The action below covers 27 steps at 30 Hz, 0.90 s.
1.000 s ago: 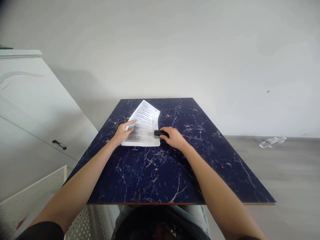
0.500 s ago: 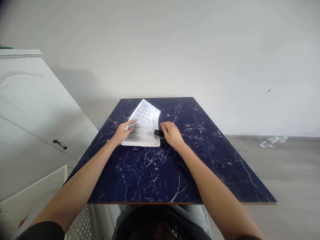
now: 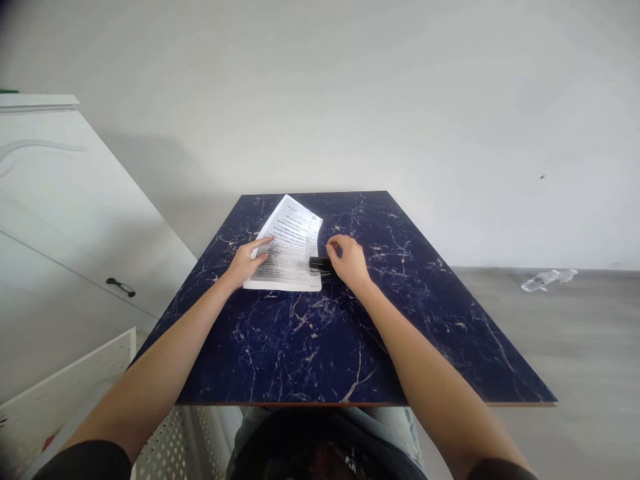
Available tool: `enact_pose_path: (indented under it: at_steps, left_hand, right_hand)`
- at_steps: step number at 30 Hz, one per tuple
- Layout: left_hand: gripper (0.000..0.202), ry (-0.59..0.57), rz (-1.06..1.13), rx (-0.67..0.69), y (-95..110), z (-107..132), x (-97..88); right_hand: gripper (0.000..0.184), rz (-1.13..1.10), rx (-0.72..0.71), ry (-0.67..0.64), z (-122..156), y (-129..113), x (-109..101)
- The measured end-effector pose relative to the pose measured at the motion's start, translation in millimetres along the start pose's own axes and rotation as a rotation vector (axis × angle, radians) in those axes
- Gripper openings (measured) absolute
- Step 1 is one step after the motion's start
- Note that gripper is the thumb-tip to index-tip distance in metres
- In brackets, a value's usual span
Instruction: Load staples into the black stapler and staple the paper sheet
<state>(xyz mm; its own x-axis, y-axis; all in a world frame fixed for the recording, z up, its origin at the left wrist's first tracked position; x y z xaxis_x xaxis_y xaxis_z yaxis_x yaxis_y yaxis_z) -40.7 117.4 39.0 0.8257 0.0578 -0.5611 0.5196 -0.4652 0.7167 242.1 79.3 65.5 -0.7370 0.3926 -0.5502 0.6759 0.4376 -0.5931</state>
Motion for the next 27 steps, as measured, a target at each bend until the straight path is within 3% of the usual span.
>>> enact_pose_path:
  at_steps: [7, 13, 18, 27]
  left_hand:
    - [0.047, 0.006, 0.009, -0.004, 0, 0, -0.1]
    - [0.047, 0.006, 0.026, -0.006, -2, 0, 1.4]
    - [0.047, 0.002, 0.007, -0.008, -1, 0, 1.8]
    - [0.048, -0.006, -0.004, 0.001, 1, 0, 2.1]
  right_hand:
    - [0.016, 0.123, 0.005, -0.026, -24, -21, 6]
    - [0.021, 0.251, 0.086, -0.167, -44, -16, 48]
    - [0.025, 0.322, 0.147, -0.279, -40, -8, 76]
    - [0.029, 0.460, 0.201, -0.420, -28, -8, 90]
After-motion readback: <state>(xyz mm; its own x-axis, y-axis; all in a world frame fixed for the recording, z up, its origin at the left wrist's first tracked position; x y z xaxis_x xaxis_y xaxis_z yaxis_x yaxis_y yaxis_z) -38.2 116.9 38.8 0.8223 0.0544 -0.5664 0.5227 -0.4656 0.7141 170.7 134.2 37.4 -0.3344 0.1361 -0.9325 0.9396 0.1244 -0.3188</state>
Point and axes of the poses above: each hand's wrist, its own z-axis away from the middle knuckle, its own x-axis out of the palm, y = z × x, the point moved 10 cm from there along -z, towards the middle knuckle, and after that the axes turned 2 degrees about y, right-handed, at the moved point
